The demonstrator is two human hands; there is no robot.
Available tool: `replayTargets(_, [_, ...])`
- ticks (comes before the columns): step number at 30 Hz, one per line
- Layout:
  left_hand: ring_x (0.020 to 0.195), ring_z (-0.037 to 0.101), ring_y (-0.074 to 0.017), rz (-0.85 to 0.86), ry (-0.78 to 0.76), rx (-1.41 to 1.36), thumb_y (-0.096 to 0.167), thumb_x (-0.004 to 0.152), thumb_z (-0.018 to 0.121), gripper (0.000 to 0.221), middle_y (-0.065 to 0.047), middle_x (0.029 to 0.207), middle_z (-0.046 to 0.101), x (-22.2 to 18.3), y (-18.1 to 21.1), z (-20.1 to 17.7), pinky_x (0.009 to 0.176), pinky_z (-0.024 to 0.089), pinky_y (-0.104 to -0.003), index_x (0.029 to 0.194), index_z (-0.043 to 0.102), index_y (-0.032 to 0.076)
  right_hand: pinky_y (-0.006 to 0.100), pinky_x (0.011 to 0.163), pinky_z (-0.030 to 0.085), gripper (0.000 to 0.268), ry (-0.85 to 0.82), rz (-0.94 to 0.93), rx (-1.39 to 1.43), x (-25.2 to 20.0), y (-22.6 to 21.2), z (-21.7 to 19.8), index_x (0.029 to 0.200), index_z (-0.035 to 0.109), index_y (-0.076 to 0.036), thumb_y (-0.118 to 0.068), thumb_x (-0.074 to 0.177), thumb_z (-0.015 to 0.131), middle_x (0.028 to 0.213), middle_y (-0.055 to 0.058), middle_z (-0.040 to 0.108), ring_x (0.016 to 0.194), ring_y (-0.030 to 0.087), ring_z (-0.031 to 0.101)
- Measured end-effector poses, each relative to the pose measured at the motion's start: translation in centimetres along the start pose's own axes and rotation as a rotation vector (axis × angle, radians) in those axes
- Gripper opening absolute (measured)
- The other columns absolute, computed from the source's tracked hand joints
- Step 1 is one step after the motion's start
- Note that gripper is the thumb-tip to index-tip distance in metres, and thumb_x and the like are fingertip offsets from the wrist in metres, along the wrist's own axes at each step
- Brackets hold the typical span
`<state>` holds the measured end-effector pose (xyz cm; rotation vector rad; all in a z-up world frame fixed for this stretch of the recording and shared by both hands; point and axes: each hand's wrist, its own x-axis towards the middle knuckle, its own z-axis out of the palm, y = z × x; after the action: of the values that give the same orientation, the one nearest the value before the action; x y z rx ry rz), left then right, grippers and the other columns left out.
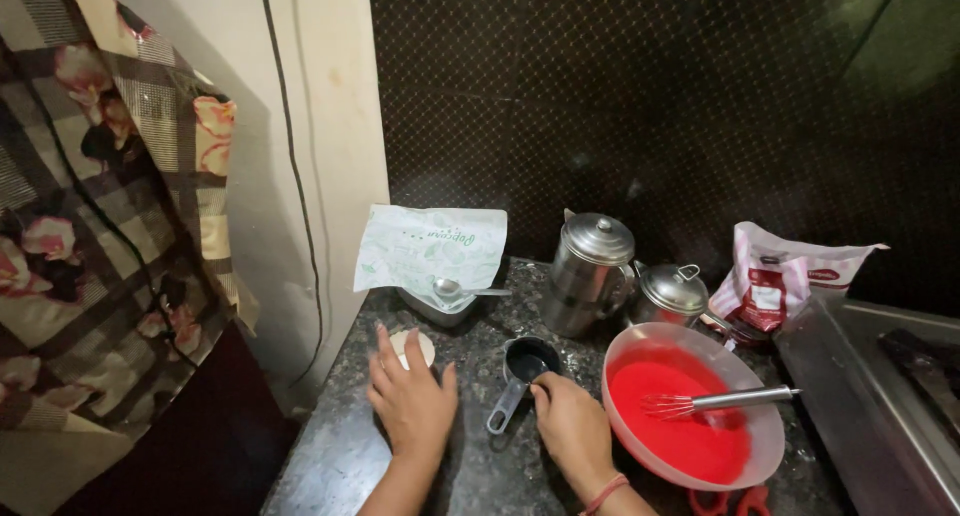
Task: Whisking red batter in a bowl and lining a heart-shaped baking tin with paper.
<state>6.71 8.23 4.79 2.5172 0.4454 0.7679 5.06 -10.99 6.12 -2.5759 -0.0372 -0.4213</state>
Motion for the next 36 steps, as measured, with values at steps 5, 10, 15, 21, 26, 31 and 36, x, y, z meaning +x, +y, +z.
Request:
replayTargets(5, [0.133,0.044,-0.036,-0.015,-0.164,-0.089,0.023,0.08,0.077,0.051,-0.01,0.156,0.036,0.6,-0.1,1.3,0.107,0.041,-0.05,0.127,0.058,0.012,0.049,0.077,0.053,0.021,-0.002,0.043,-0.036,0.4,0.5,0.4,0.102,0.07,-0.014,-0.029,0.096,0.056,0.094,0.013,0.075,0.088,0.036,0.07])
replayTargets(10, [0.132,0.044,-0.0395,0.105,-0.256,-0.262,0.012,0.078,0.078,0.034,-0.012,0.155,0.037,1.1,1.8,2.1,0.103,0.047,-0.046,0.108,0.064,0.007,0.052,0.073,0.053,0.026,0.06,-0.002,-0.013,1.4,0.3,0.4,0.112,0.068,-0.011,-0.024,0.092,0.059,0.092,0.016,0.074,0.084,0.039,0.07])
replayTargets(15, [0.129,0.052,-0.0403,0.284,-0.253,-0.409,0.003,0.076,0.075,0.026,-0.015,0.151,0.043,1.8,2.8,4.7,0.099,0.049,-0.047,0.099,0.061,0.005,0.045,0.075,0.057,0.042,-0.258,0.254,0.12,2.0,-2.9,-2.1,0.126,0.063,-0.018,-0.038,0.088,0.067,0.069,0.013,0.075,0.076,0.032,0.076])
replayTargets(21, [0.107,0.064,-0.0452,0.176,-0.327,-0.386,0.003,0.083,0.066,0.031,-0.01,0.149,0.048,3.2,4.7,4.6,0.09,0.051,-0.054,0.113,0.059,0.011,0.049,0.075,0.055,0.039,-0.055,0.106,0.115,4.6,0.3,1.5,0.123,0.064,-0.016,-0.027,0.086,0.071,0.079,0.014,0.075,0.082,0.037,0.072])
replayTargets(26, [0.109,0.063,-0.0467,0.24,-0.305,-0.447,0.0,0.086,0.06,0.044,-0.013,0.139,0.054,4.8,3.9,7.2,0.09,0.051,-0.054,0.128,0.054,0.012,0.052,0.075,0.054,0.037,-0.003,0.042,0.103,6.2,0.8,2.7,0.125,0.064,-0.015,-0.023,0.089,0.068,0.082,0.018,0.073,0.083,0.04,0.071])
replayTargets(31, [0.122,0.054,-0.0477,0.385,-0.105,-0.412,-0.003,0.075,0.064,0.057,-0.024,0.135,0.051,5.5,3.8,7.3,0.096,0.048,-0.052,0.131,0.055,0.005,0.049,0.077,0.054,0.035,-0.05,-0.017,-0.096,5.1,-3.9,-0.7,0.127,0.06,-0.016,-0.024,0.093,0.065,0.108,0.014,0.073,0.092,0.037,0.071])
replayTargets(36, [0.128,0.047,-0.0394,0.241,0.024,-0.078,0.01,0.076,0.071,0.06,-0.02,0.145,0.049,5.6,4.0,5.9,0.099,0.042,-0.051,0.134,0.053,0.006,0.048,0.107,0.039,0.069,0.033,-0.49,-0.118,5.0,-4.3,-0.4,0.142,0.053,-0.012,-0.024,0.077,0.075,0.14,0.017,0.05,0.134,0.036,0.044])
